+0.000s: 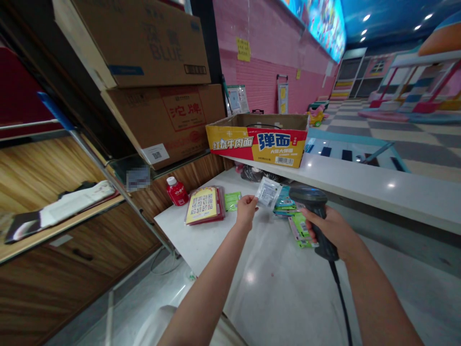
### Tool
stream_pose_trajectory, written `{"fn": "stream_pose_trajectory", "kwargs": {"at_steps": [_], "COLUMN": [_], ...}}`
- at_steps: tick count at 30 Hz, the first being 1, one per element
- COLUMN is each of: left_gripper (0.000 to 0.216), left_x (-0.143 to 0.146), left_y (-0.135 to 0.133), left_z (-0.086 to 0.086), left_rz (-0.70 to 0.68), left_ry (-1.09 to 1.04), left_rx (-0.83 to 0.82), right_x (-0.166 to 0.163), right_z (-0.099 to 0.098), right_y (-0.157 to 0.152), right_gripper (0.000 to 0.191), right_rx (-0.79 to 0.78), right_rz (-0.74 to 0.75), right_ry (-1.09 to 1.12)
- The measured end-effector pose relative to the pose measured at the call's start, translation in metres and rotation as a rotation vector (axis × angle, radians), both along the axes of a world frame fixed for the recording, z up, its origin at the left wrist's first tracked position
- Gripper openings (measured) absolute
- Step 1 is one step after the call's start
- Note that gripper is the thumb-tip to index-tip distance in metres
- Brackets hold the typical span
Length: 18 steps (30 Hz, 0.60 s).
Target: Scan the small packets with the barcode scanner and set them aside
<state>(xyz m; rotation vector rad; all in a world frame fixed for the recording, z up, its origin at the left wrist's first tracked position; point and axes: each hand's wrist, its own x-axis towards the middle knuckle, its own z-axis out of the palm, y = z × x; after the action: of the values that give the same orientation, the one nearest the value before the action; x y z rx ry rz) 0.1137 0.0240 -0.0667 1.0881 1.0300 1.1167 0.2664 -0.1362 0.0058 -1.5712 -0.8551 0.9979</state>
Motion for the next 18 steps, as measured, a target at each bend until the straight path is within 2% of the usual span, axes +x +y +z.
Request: {"fn": "stream_pose_trajectory", "kwargs": {"at_steps": [2,6,12,14,18], "left_gripper": [0.025,0.029,0.031,0.031,0.029], "left_x": [-0.023,-0.061,-0.077,-0.076,-0.078], "left_y": [-0.006,-0.017,-0.022,-0.022,-0.021], "left_z": [-0.007,-0.028,-0.051,-0.053,-0.057], "left_rz": [0.01,0.065,0.147,0.149,0.164], "left_ry": [-0.047,0.011,-0.027,-0.018,0.052], "left_rx": [0.026,0.071,0.092,0.102,0.133], "right_x": [-0.006,-0.02,-0.035,-0.037,-0.038], "right_z": [0.0,-0.003,-0.006,-0.007,-0.006], "right_y": [0.0,-0.003,-0.008,-0.008,-0.007], "right_gripper": [0.03,0.023,0.019,0.017,0.015], "right_rx": [-0.014,-0.088,-0.209,-0.212,-0.208], "right_rz": [0.085,0.292,0.606,0.642,0.618], "right_ry": [-0.066,-0.255,-0.465,-0.476,-0.476]}}
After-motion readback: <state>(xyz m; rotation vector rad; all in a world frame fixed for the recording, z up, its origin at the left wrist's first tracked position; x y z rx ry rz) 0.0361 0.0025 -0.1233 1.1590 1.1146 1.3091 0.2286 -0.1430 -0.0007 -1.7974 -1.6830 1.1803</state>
